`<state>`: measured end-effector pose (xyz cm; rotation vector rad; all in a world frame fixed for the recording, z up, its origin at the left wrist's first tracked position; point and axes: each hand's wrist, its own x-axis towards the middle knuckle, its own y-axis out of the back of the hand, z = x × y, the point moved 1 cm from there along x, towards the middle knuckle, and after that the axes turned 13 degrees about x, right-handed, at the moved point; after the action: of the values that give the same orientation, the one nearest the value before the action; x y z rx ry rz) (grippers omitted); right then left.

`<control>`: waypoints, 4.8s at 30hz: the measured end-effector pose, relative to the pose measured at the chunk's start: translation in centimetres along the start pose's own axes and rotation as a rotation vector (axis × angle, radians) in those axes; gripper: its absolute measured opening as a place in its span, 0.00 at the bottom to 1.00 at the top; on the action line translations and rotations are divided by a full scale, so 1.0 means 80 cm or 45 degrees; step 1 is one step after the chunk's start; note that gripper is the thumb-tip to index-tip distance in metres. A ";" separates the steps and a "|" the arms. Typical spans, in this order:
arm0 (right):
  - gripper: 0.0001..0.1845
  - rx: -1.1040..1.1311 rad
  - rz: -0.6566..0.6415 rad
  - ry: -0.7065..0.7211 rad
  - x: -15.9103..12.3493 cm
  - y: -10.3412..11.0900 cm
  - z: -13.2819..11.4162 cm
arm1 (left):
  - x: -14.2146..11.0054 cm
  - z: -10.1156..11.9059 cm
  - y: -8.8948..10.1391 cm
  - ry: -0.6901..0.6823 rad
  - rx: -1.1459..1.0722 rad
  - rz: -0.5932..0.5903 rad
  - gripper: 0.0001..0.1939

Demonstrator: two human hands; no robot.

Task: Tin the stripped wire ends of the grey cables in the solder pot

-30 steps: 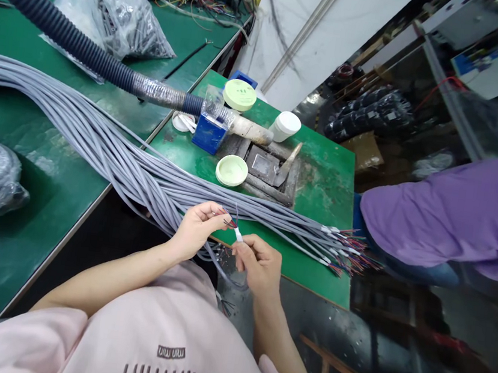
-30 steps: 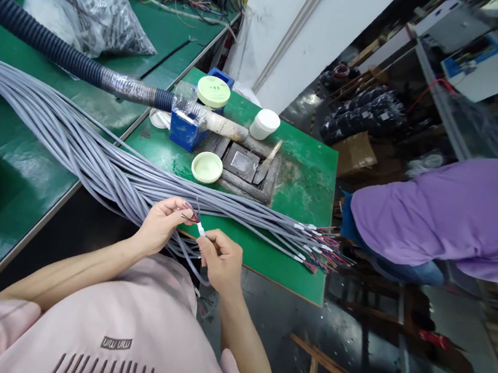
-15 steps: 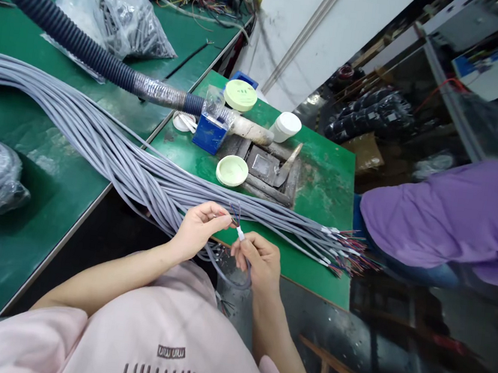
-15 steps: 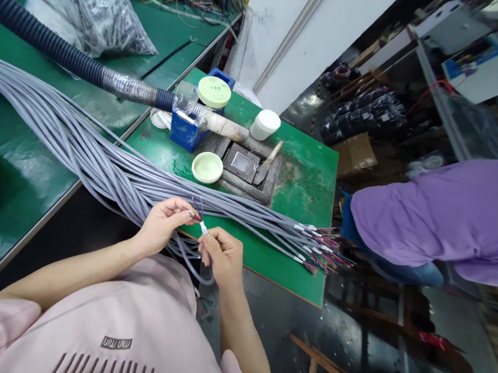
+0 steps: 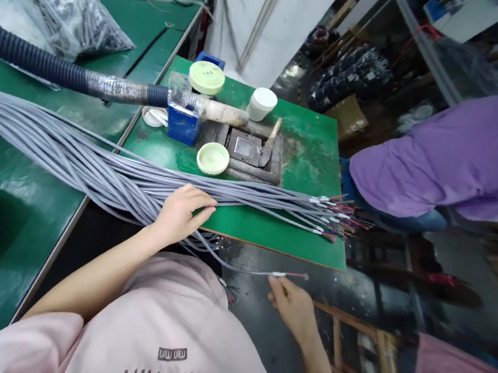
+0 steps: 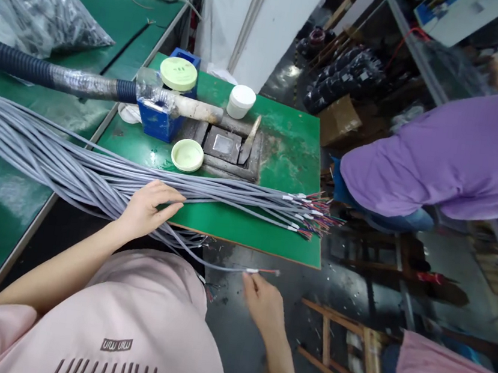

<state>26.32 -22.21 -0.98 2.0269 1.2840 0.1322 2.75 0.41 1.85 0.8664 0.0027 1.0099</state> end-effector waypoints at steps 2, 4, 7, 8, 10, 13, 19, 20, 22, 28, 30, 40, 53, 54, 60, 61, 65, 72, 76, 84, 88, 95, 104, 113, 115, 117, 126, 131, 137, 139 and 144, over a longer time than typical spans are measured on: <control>0.17 -0.118 -0.242 -0.044 -0.009 -0.009 0.011 | 0.004 0.000 -0.010 -0.117 0.219 -0.052 0.10; 0.14 -0.024 -0.461 -0.016 -0.013 -0.027 0.001 | 0.011 0.003 -0.021 -0.189 0.423 -0.055 0.12; 0.11 0.372 -0.694 -0.037 -0.008 -0.059 -0.039 | 0.028 0.006 -0.036 -0.225 0.680 -0.010 0.12; 0.11 0.476 -0.726 -0.034 -0.002 -0.068 -0.053 | 0.034 0.006 -0.039 -0.229 0.740 -0.008 0.11; 0.12 0.651 -0.747 0.000 0.012 -0.082 -0.079 | 0.044 0.006 -0.042 -0.245 0.805 -0.023 0.09; 0.16 0.965 -0.670 0.032 0.038 -0.092 -0.104 | 0.049 0.014 -0.035 -0.250 0.767 -0.025 0.08; 0.24 1.483 0.173 0.360 0.083 -0.042 -0.139 | 0.021 0.048 0.003 -0.353 0.526 0.037 0.07; 0.23 1.481 0.330 0.434 0.085 -0.030 -0.144 | 0.014 0.050 0.007 -0.378 0.494 -0.005 0.06; 0.22 1.426 0.568 0.563 0.084 -0.010 -0.154 | 0.000 0.049 0.011 -0.387 0.418 -0.182 0.06; 0.20 0.712 -0.086 0.627 0.058 -0.026 -0.163 | -0.017 0.032 0.013 0.085 -0.343 -0.375 0.15; 0.19 0.440 -0.380 0.614 0.047 -0.043 -0.158 | -0.013 0.029 0.018 0.299 -0.691 -0.236 0.17; 0.17 0.282 -0.585 0.691 0.031 -0.061 -0.159 | -0.014 0.027 0.005 0.761 -1.206 -0.121 0.17; 0.17 0.462 -0.346 0.514 0.048 -0.081 -0.171 | -0.014 0.017 0.009 0.817 -1.299 0.113 0.14; 0.18 0.465 -0.347 0.509 0.048 -0.082 -0.172 | -0.013 0.016 0.008 0.816 -1.284 0.131 0.14; 0.18 0.480 -0.365 0.512 0.049 -0.084 -0.173 | -0.006 0.023 0.008 0.799 -1.193 0.184 0.15; 0.18 0.483 -0.367 0.511 0.049 -0.084 -0.173 | -0.005 0.025 0.009 0.798 -1.172 0.196 0.16; 0.18 0.498 -0.366 0.511 0.050 -0.085 -0.173 | -0.003 0.027 0.011 0.783 -1.075 0.226 0.16; 0.18 0.555 -0.384 0.485 0.051 -0.087 -0.172 | -0.010 0.019 0.004 0.751 -1.079 0.253 0.13; 0.18 0.589 -0.413 0.463 0.052 -0.088 -0.170 | -0.011 0.011 -0.001 0.720 -1.117 0.244 0.11; 0.18 0.560 -0.410 0.474 0.053 -0.088 -0.170 | -0.006 0.007 0.001 0.655 -1.115 0.194 0.13; 0.18 0.573 -0.409 0.474 0.053 -0.089 -0.172 | -0.006 0.003 -0.003 0.630 -1.118 0.207 0.12; 0.18 0.628 -0.351 0.448 0.052 -0.093 -0.173 | -0.026 0.005 -0.022 0.497 -0.911 0.377 0.05; 0.16 0.398 -0.272 0.581 0.051 -0.092 -0.181 | -0.015 0.012 -0.008 0.451 -0.588 0.462 0.05; 0.15 0.285 -0.251 0.667 0.052 -0.091 -0.185 | -0.004 0.019 0.006 0.754 -0.914 0.294 0.10; 0.15 0.268 -0.256 0.679 0.053 -0.091 -0.185 | -0.001 0.018 0.009 0.769 -0.931 0.255 0.11; 0.15 0.261 -0.260 0.694 0.053 -0.091 -0.185 | 0.002 0.017 0.011 0.781 -0.943 0.226 0.11; 0.15 0.309 -0.264 0.639 0.050 -0.088 -0.184 | 0.003 0.016 0.005 0.734 -0.962 0.196 0.10; 0.15 0.268 -0.252 0.699 0.050 -0.087 -0.184 | 0.005 0.019 0.005 0.742 -0.947 0.204 0.10; 0.14 0.290 -0.263 0.692 0.050 -0.086 -0.186 | 0.005 0.017 0.010 0.706 -0.843 0.200 0.09; 0.14 0.304 -0.259 0.671 0.051 -0.086 -0.186 | 0.003 0.016 0.008 0.670 -0.839 0.247 0.09; 0.15 0.341 -0.260 0.614 0.053 -0.087 -0.183 | -0.002 0.020 0.003 0.641 -0.814 0.359 0.09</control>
<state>16.76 -9.47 4.31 2.1465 1.8862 0.3892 3.10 -0.65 2.98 0.0159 -0.0149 1.3676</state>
